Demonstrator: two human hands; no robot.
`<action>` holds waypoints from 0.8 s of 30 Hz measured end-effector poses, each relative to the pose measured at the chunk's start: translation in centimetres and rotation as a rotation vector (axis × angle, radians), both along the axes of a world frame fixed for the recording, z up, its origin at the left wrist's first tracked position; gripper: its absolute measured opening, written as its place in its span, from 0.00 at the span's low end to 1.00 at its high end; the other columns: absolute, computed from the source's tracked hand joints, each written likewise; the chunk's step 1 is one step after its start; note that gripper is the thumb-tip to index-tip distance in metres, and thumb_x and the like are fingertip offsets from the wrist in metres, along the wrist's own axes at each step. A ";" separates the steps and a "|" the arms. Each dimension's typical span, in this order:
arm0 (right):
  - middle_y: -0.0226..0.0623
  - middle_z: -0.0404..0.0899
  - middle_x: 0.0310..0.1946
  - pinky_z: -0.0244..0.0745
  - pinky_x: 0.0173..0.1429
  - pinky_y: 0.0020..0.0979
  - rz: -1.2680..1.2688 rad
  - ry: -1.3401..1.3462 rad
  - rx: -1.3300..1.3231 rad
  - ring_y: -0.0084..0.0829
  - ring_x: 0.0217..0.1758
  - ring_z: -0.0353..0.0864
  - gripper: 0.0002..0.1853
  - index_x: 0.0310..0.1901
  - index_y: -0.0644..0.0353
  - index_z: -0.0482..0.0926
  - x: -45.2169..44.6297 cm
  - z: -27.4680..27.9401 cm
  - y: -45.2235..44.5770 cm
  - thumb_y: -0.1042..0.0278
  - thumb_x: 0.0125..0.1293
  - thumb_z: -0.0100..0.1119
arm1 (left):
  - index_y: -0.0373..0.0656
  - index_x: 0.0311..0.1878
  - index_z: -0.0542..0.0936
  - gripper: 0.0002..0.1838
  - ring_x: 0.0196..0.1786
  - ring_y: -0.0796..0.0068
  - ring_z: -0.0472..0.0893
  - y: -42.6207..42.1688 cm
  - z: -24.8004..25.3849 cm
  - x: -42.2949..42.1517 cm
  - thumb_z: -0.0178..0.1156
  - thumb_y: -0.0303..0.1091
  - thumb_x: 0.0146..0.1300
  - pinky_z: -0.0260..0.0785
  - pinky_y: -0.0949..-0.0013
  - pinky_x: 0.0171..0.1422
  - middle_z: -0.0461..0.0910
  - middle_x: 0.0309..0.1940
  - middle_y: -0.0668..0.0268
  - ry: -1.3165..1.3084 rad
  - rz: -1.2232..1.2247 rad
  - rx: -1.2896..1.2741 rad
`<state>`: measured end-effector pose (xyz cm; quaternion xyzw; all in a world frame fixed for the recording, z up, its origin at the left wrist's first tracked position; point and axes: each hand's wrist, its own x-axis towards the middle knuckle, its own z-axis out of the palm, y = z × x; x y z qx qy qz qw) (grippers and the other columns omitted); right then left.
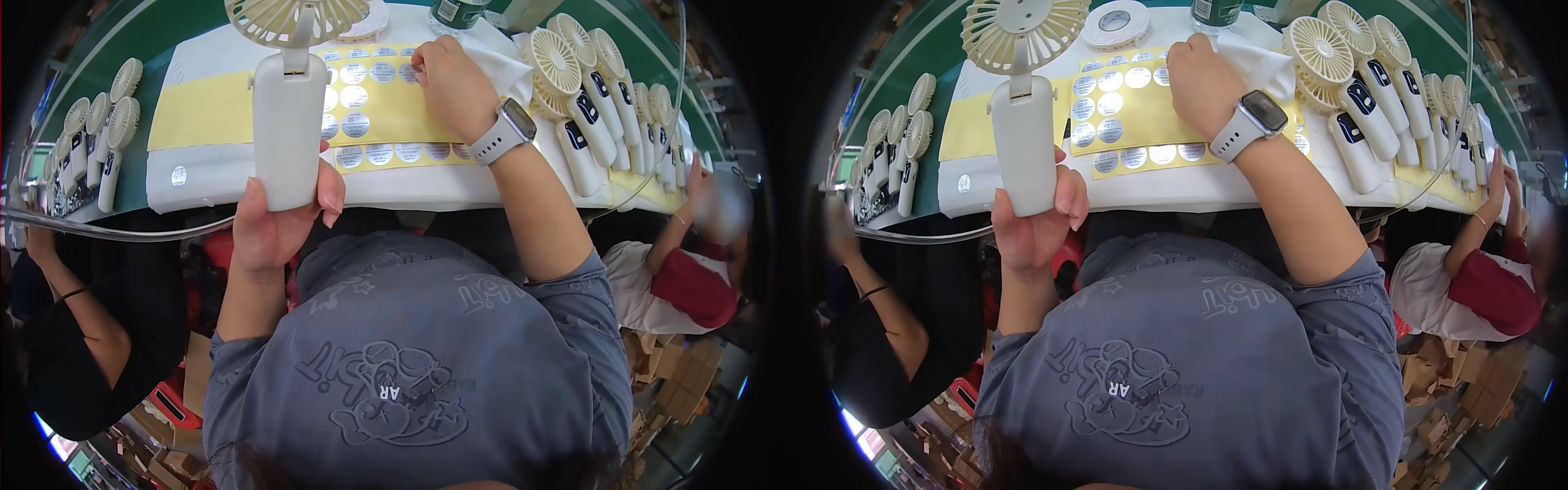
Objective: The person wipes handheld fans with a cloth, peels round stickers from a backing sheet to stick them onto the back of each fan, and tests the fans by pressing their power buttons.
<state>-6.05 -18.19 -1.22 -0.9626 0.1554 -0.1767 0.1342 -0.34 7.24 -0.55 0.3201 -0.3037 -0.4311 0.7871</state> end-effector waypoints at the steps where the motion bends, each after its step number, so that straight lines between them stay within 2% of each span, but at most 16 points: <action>1: 0.46 0.75 0.40 0.74 0.48 0.38 -0.002 0.022 -0.008 0.45 0.43 0.77 0.06 0.40 0.65 0.74 0.1 0.2 0.0 0.76 0.62 0.55 | 0.30 0.63 0.63 0.43 0.34 0.71 0.71 0.0 0.2 -0.1 0.45 0.66 0.65 0.64 0.71 0.37 0.72 0.30 0.61 -0.031 0.022 0.044; 3: 0.47 0.75 0.40 0.74 0.48 0.38 0.023 0.075 -0.076 0.46 0.43 0.78 0.05 0.39 0.65 0.74 0.0 1.3 0.3 0.74 0.62 0.54 | 0.31 0.61 0.63 0.40 0.32 0.72 0.69 0.0 0.7 -0.2 0.46 0.63 0.66 0.63 0.71 0.35 0.69 0.28 0.64 -0.096 0.069 0.135; 7: 0.47 0.75 0.39 0.74 0.46 0.40 0.058 0.135 -0.173 0.47 0.42 0.78 0.05 0.38 0.64 0.74 0.4 1.7 0.6 0.72 0.63 0.53 | 0.31 0.60 0.65 0.40 0.32 0.73 0.70 0.3 0.5 -0.5 0.46 0.64 0.64 0.63 0.72 0.36 0.70 0.28 0.62 -0.132 0.074 0.166; 10: 0.47 0.75 0.39 0.74 0.44 0.39 -0.055 0.070 -0.019 0.47 0.39 0.78 0.05 0.38 0.64 0.74 0.9 0.8 0.1 0.72 0.63 0.54 | 0.32 0.58 0.67 0.43 0.31 0.74 0.70 0.5 0.4 -0.8 0.46 0.68 0.62 0.63 0.72 0.36 0.71 0.26 0.62 -0.089 0.038 0.185; 12: 0.43 0.75 0.39 0.74 0.42 0.37 0.061 0.044 0.068 0.41 0.36 0.78 0.06 0.38 0.64 0.73 0.7 0.4 -1.1 0.71 0.64 0.54 | 0.31 0.58 0.68 0.42 0.28 0.74 0.69 0.6 0.3 -0.7 0.45 0.68 0.62 0.63 0.72 0.36 0.71 0.24 0.63 -0.014 -0.037 0.135; 15: 0.36 0.74 0.37 0.73 0.41 0.31 0.172 0.113 0.321 0.30 0.35 0.77 0.07 0.39 0.63 0.72 -0.7 1.9 -2.1 0.69 0.65 0.56 | 0.26 0.57 0.65 0.41 0.21 0.76 0.63 0.6 0.2 -1.0 0.39 0.64 0.67 0.60 0.72 0.27 0.66 0.18 0.66 -0.015 -0.065 0.107; 19: 0.30 0.72 0.35 0.71 0.42 0.24 0.301 0.048 0.615 0.20 0.36 0.74 0.08 0.41 0.62 0.72 -3.6 4.5 -2.1 0.68 0.66 0.57 | 0.26 0.54 0.67 0.42 0.19 0.78 0.63 0.0 0.3 -1.8 0.39 0.66 0.66 0.59 0.73 0.25 0.65 0.15 0.68 -0.159 0.092 0.306; 21: 0.29 0.73 0.36 0.71 0.42 0.23 0.394 -0.040 0.515 0.21 0.36 0.75 0.08 0.43 0.61 0.72 -5.4 6.9 -0.3 0.69 0.66 0.57 | 0.25 0.52 0.69 0.43 0.19 0.79 0.63 -0.2 0.5 -2.4 0.39 0.67 0.66 0.59 0.74 0.25 0.65 0.15 0.69 -0.223 0.181 0.405; 22: 0.29 0.73 0.36 0.71 0.42 0.22 0.440 -0.083 0.467 0.21 0.37 0.75 0.08 0.44 0.61 0.72 -6.0 7.8 0.5 0.69 0.67 0.57 | 0.26 0.54 0.68 0.43 0.20 0.79 0.65 -0.1 0.4 -2.3 0.41 0.68 0.65 0.60 0.74 0.26 0.66 0.18 0.67 -0.210 0.118 0.388; 24: 0.32 0.74 0.33 0.71 0.39 0.25 0.421 -0.193 0.416 0.24 0.34 0.75 0.08 0.40 0.63 0.72 -6.3 8.5 1.7 0.70 0.64 0.59 | 0.28 0.57 0.66 0.44 0.22 0.79 0.67 0.4 0.4 -1.8 0.46 0.69 0.62 0.62 0.74 0.28 0.70 0.23 0.64 -0.193 -0.011 0.354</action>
